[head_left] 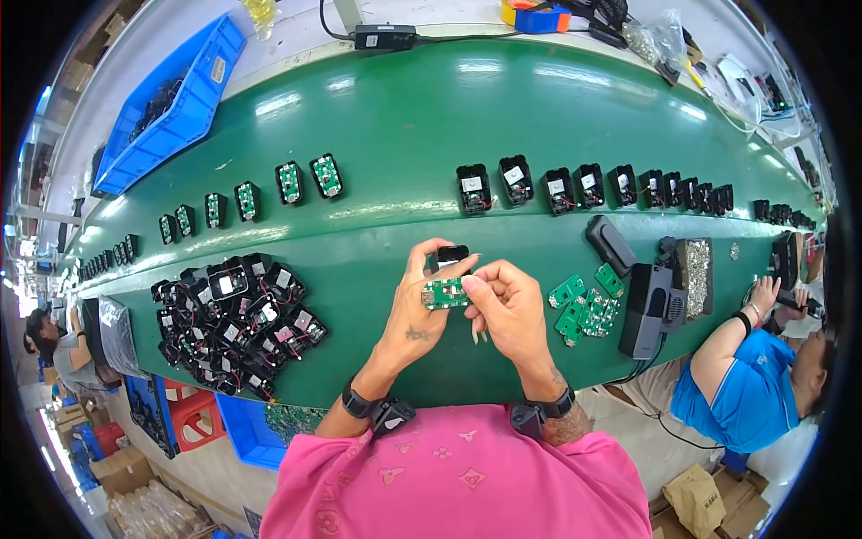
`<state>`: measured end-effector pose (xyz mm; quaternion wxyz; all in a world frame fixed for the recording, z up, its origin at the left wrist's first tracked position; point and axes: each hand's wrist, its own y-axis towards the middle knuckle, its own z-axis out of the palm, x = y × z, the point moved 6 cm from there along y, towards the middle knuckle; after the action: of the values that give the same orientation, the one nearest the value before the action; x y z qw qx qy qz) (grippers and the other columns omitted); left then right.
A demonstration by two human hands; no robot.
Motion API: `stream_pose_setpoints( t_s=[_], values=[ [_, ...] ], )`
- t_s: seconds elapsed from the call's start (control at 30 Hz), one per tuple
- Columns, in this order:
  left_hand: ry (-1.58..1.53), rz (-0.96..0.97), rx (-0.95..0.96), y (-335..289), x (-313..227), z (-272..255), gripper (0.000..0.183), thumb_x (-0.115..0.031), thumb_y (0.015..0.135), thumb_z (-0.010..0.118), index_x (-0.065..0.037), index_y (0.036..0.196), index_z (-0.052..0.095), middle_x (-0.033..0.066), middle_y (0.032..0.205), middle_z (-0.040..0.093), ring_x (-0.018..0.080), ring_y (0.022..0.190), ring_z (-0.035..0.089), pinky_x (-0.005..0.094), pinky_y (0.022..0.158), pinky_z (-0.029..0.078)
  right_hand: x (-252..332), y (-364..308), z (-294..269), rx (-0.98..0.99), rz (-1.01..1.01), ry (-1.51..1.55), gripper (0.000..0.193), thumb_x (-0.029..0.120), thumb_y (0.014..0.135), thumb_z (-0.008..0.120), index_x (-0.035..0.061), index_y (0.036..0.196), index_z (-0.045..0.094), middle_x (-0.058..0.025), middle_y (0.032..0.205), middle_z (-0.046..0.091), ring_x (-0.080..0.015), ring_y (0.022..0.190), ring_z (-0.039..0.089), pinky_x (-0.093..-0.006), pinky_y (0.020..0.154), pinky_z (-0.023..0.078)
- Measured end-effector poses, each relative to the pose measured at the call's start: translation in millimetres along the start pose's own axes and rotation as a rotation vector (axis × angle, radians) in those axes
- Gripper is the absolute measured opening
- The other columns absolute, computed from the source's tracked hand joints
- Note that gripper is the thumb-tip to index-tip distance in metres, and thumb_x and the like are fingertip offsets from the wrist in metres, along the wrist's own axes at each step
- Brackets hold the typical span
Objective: The person picks up a circuit board and a black plastic housing, fits the board into the housing by hand, and places the assembled unit onto the conveyor belt.
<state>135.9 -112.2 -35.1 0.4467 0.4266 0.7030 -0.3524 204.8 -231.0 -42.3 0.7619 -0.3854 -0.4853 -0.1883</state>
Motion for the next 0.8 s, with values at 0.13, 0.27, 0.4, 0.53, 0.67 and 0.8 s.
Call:
stream_pose_setpoints(
  t_s=[0.13,0.27,0.4,0.53,0.67,0.8],
  values=[
    [0.164,0.143,0.090,2.2,-1.1,1.8,0.047,-0.012,0.092,0.060,-0.009,0.139,0.058,0.0143,0.136,0.051,0.0245,0.108,0.065,0.0363,0.093,0.051,-6.1,2.7,-4.0,-0.076,-0.005,-0.038,0.020,0.017,0.097,0.066,-0.0025,0.095,0.062,-0.0041,0.070,0.064,-0.0062,0.054,0.058,-0.0200,0.044,0.044],
    [-0.327,-0.060,0.041,0.6,5.5,1.4,0.078,-0.002,0.082,0.071,-0.006,0.152,0.035,0.0125,0.134,0.052,0.0186,0.107,0.062,0.0320,0.087,0.054,-6.6,1.8,-7.6,-0.079,-0.003,-0.057,0.021,0.018,0.097,0.067,-0.0022,0.094,0.062,-0.0033,0.069,0.064,-0.0056,0.054,0.057,-0.0195,0.044,0.043],
    [-0.514,-0.173,0.156,-1.5,14.0,2.6,0.082,0.004,0.077,0.074,-0.003,0.150,0.036,0.0098,0.133,0.053,0.0148,0.110,0.059,0.0277,0.086,0.054,-7.8,2.5,-18.4,-0.131,0.007,-0.069,0.020,0.018,0.096,0.067,-0.0017,0.094,0.063,-0.0022,0.068,0.063,-0.0049,0.054,0.056,-0.0195,0.043,0.042],
    [-0.654,-0.246,0.248,-2.0,5.7,8.7,0.081,0.000,0.079,0.074,-0.004,0.150,0.037,0.0086,0.131,0.055,0.0150,0.110,0.059,0.0283,0.085,0.054,-6.6,3.6,-24.7,-0.164,0.004,-0.116,0.019,0.017,0.096,0.068,-0.0014,0.093,0.062,-0.0013,0.069,0.063,-0.0043,0.053,0.055,-0.0196,0.043,0.042],
    [-0.727,-0.297,0.204,-1.3,8.7,8.7,0.080,-0.005,0.082,0.074,-0.005,0.152,0.035,0.0098,0.124,0.058,0.0157,0.105,0.061,0.0281,0.081,0.056,-2.3,1.9,-25.4,-0.144,-0.040,-0.117,0.018,0.015,0.094,0.069,-0.0009,0.093,0.062,-0.0006,0.069,0.063,-0.0038,0.053,0.054,-0.0189,0.044,0.041],
    [-0.751,-0.450,0.293,-6.4,12.1,9.5,0.084,-0.004,0.082,0.072,-0.007,0.154,0.030,0.0150,0.124,0.059,0.0207,0.090,0.069,0.0299,0.075,0.059,1.7,-0.5,-26.3,-0.162,-0.082,-0.106,0.017,0.015,0.094,0.069,-0.0007,0.094,0.062,-0.0005,0.069,0.063,-0.0033,0.053,0.054,-0.0183,0.045,0.040]
  ],
)
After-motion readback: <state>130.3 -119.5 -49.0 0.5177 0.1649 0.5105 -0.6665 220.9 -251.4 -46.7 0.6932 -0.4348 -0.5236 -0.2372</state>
